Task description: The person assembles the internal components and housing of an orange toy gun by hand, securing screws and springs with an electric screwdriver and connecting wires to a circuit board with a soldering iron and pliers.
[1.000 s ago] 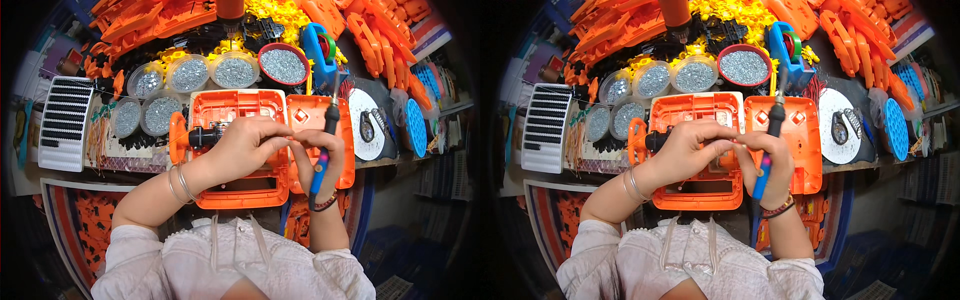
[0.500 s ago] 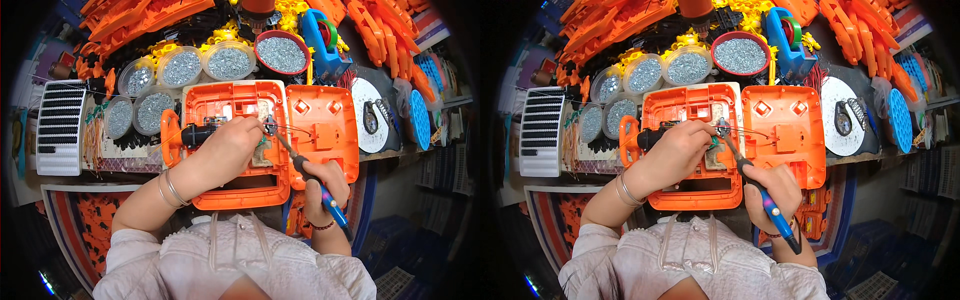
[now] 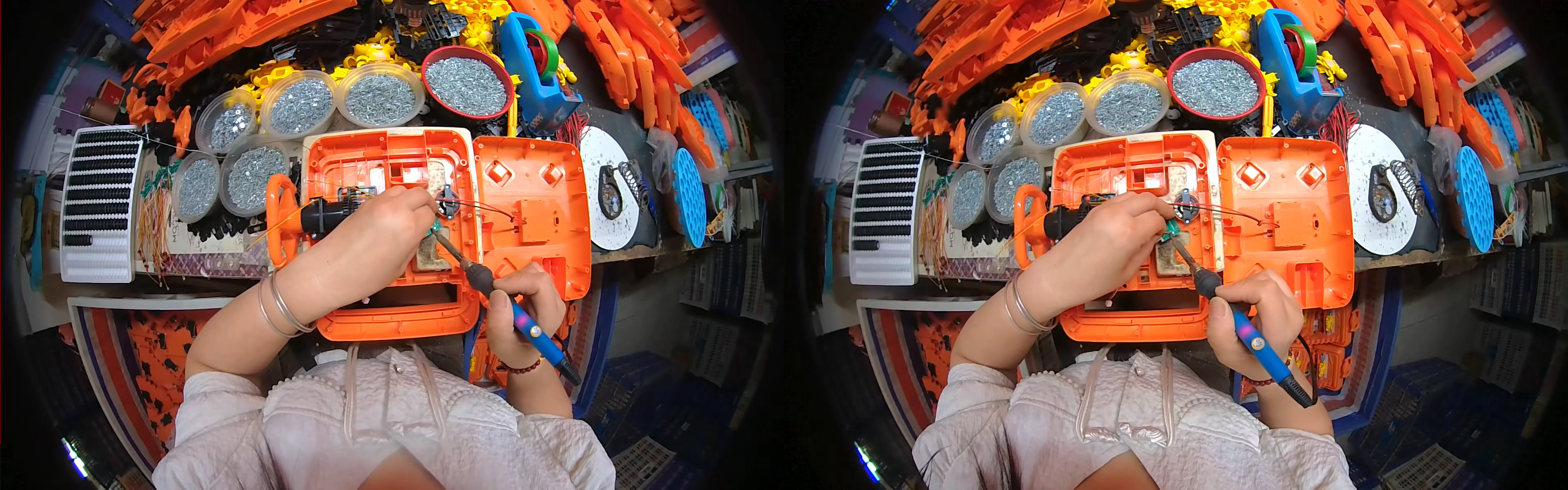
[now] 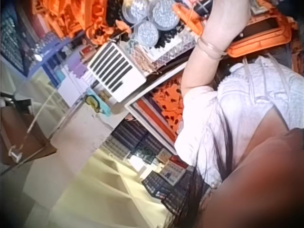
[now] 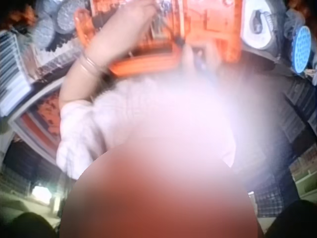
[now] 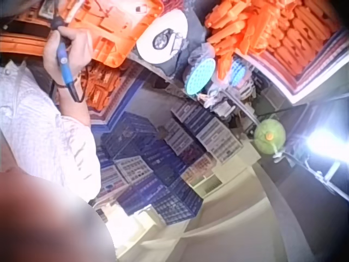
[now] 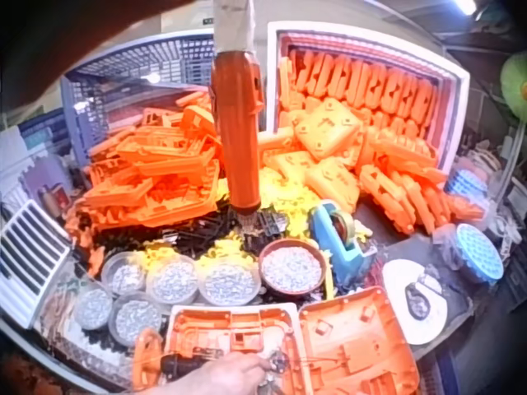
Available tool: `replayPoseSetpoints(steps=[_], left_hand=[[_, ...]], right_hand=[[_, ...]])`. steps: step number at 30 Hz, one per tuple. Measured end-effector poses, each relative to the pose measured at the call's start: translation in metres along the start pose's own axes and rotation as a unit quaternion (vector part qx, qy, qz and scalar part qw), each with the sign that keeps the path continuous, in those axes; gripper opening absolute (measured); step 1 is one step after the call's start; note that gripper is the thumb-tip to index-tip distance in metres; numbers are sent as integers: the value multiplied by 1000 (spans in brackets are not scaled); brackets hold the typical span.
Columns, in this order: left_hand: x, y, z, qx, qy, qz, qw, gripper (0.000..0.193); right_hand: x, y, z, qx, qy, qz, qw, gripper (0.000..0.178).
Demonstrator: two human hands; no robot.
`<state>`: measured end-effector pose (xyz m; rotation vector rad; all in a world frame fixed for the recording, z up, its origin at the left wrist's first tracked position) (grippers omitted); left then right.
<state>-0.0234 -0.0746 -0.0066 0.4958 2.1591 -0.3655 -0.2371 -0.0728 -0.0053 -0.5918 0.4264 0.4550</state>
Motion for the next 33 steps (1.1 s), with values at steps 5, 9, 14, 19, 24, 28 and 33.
replayPoseSetpoints(steps=[5,9,14,19,24,28,33], left_hand=[[1,0,1,8,-4,1,1000,7],[0,0,0,-4,-14,15,1000,6],[1,-1,0,6,-8,13,1000,6],[0,1,0,7,-33,17,999,8],[-7,-2,-13,37,-30,-45,998,16],[-10,1,-10,-73,392,-23,917,32],[4,-1,-14,-40,158,-55,985,72]], right_hand=[[0,-1,-1,-10,11,4,1000,11],[0,-2,0,-19,19,9,1000,12],[-5,5,-5,11,-70,-57,996,14],[14,-18,-16,59,-142,-56,987,28],[29,-32,-39,-5,62,8,998,35],[27,-29,-39,15,45,15,999,38],[28,-39,-9,-64,21,-17,998,36]])
Point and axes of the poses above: each hand's wrist, its own y-axis away from the middle knuckle, its own x-axis out of the palm, z = x × y, the point moved 1 cm from there along -y, towards the middle knuckle, and after that the axes turned 11 degrees about z, right-handed, at the moved point
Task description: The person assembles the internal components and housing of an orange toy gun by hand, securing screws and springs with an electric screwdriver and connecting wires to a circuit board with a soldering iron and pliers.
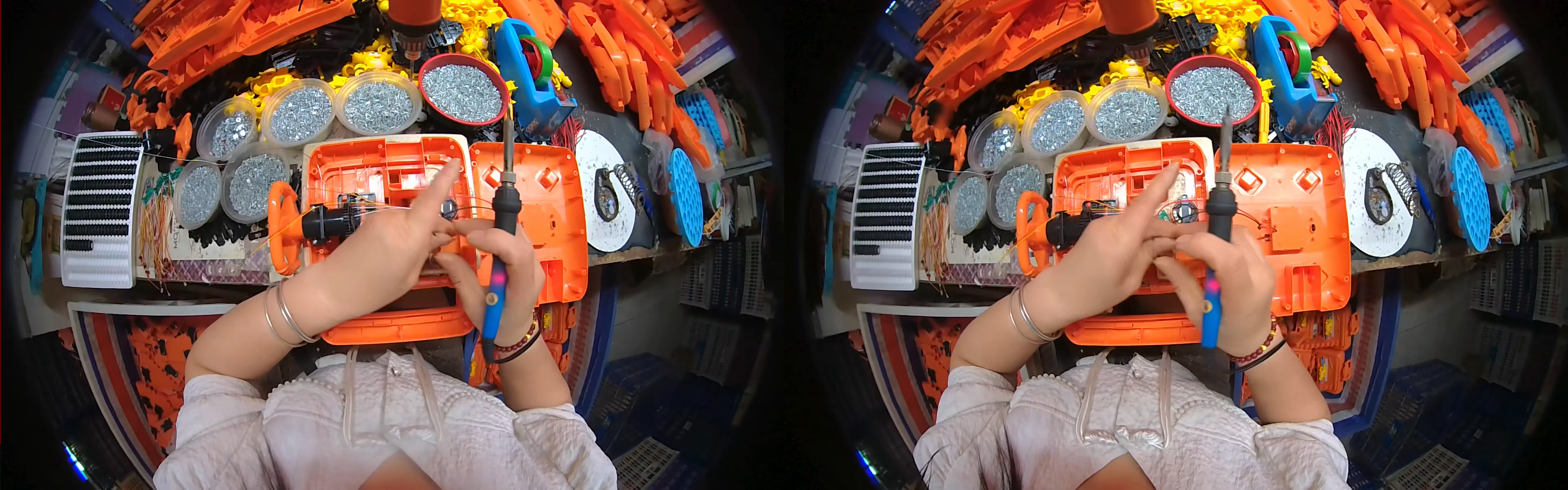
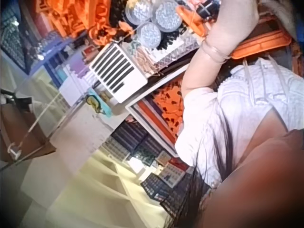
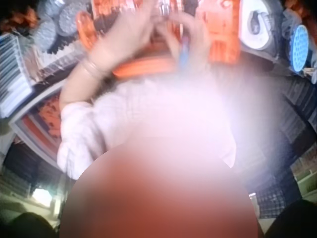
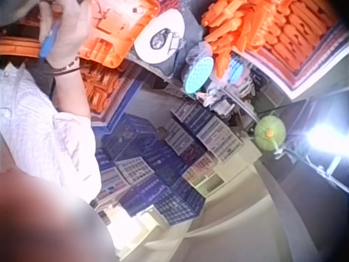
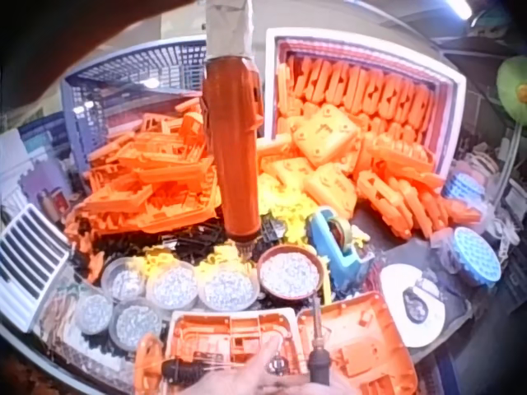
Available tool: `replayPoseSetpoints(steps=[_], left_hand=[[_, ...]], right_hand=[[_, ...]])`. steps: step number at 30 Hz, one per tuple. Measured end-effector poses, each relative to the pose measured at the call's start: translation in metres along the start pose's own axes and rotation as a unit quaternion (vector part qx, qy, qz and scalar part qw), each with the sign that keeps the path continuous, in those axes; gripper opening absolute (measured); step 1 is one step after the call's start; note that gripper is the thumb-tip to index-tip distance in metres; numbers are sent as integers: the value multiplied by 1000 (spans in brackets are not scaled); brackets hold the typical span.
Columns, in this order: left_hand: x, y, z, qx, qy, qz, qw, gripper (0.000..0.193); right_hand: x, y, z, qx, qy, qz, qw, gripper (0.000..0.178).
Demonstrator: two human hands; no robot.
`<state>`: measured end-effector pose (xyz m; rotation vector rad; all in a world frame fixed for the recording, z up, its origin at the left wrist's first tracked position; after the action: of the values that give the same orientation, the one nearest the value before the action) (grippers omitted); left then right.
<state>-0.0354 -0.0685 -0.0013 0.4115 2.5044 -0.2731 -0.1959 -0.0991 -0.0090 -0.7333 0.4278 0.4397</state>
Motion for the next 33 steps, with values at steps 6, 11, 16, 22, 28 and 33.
replayPoseSetpoints(steps=[6,11,16,22,28,33], left_hand=[[-4,0,-1,-35,-13,50,998,78],[-2,0,-11,-86,-72,107,988,72],[-4,0,-4,9,161,46,986,69],[-3,0,-18,-42,61,61,995,61],[-9,0,-4,19,29,43,998,23],[-5,2,5,29,-139,8,990,24]], right_hand=[[0,9,-9,10,11,15,1000,38],[7,3,-3,-20,-35,-18,999,39],[3,14,-12,30,-2,-40,999,38],[-3,5,5,-14,-20,19,1000,36],[-4,17,-7,50,-11,44,998,28],[-26,16,7,44,51,39,997,36]])
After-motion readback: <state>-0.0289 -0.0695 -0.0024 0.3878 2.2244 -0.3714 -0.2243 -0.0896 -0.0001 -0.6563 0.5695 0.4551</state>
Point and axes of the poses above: each hand's wrist, its own y-axis away from the middle knuckle, its own x-axis out of the palm, z = x × y, the point moved 1 cm from there along -y, towards the middle knuckle, and after that the axes turned 11 degrees about z, right-handed, at the moved point
